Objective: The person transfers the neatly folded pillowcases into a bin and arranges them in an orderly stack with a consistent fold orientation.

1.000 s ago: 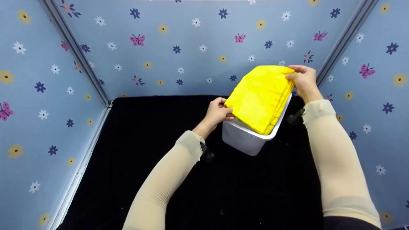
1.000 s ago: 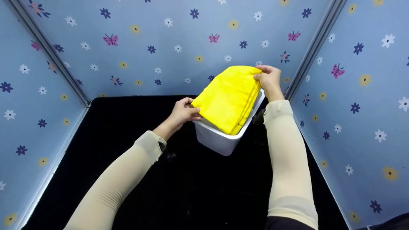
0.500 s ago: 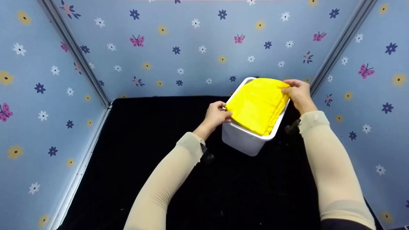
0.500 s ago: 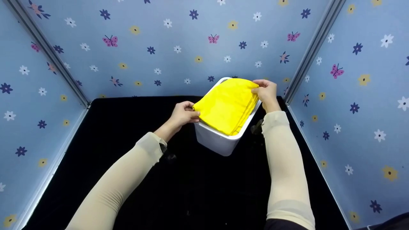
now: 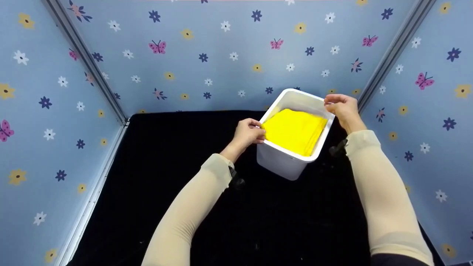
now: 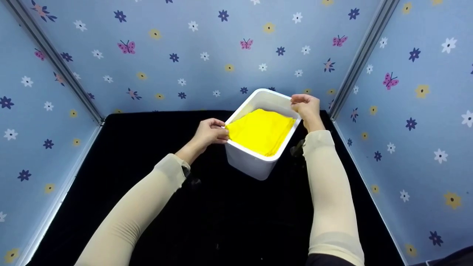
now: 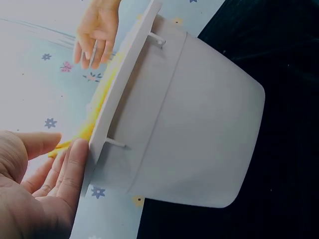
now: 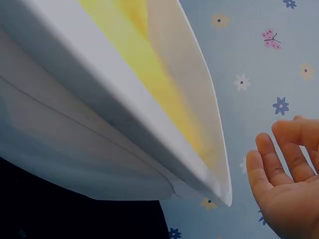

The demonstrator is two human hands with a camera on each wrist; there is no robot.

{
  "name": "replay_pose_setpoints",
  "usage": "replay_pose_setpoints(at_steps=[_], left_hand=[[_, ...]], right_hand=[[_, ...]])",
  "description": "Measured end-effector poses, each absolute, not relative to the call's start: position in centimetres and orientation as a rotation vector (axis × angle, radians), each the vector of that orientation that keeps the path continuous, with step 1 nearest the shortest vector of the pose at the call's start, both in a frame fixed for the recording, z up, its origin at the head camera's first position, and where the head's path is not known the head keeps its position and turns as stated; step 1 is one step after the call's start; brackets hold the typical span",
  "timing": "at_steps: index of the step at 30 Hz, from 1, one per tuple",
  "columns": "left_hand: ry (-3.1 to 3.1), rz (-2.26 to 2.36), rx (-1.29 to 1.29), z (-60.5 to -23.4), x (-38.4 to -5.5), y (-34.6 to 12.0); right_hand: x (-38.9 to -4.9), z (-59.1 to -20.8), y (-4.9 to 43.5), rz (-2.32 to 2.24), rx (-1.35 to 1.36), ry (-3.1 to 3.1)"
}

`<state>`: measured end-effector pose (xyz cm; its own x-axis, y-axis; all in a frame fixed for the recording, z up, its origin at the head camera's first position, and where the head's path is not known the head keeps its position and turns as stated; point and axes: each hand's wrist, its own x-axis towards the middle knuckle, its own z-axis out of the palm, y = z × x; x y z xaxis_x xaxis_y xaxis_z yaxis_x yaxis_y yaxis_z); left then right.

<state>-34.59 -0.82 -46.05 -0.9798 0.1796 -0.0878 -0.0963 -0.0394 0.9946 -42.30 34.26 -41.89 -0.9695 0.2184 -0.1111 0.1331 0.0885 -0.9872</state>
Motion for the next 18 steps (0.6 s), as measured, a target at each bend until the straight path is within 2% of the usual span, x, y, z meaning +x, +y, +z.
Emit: replay_pose_setpoints(at_steps=[18], left_hand=[[2.146, 2.14, 0.044, -45.6, -35.0, -5.6]], right_hand=[[-40.8, -41.8, 34.1, 2.142, -0.357, -2.233]])
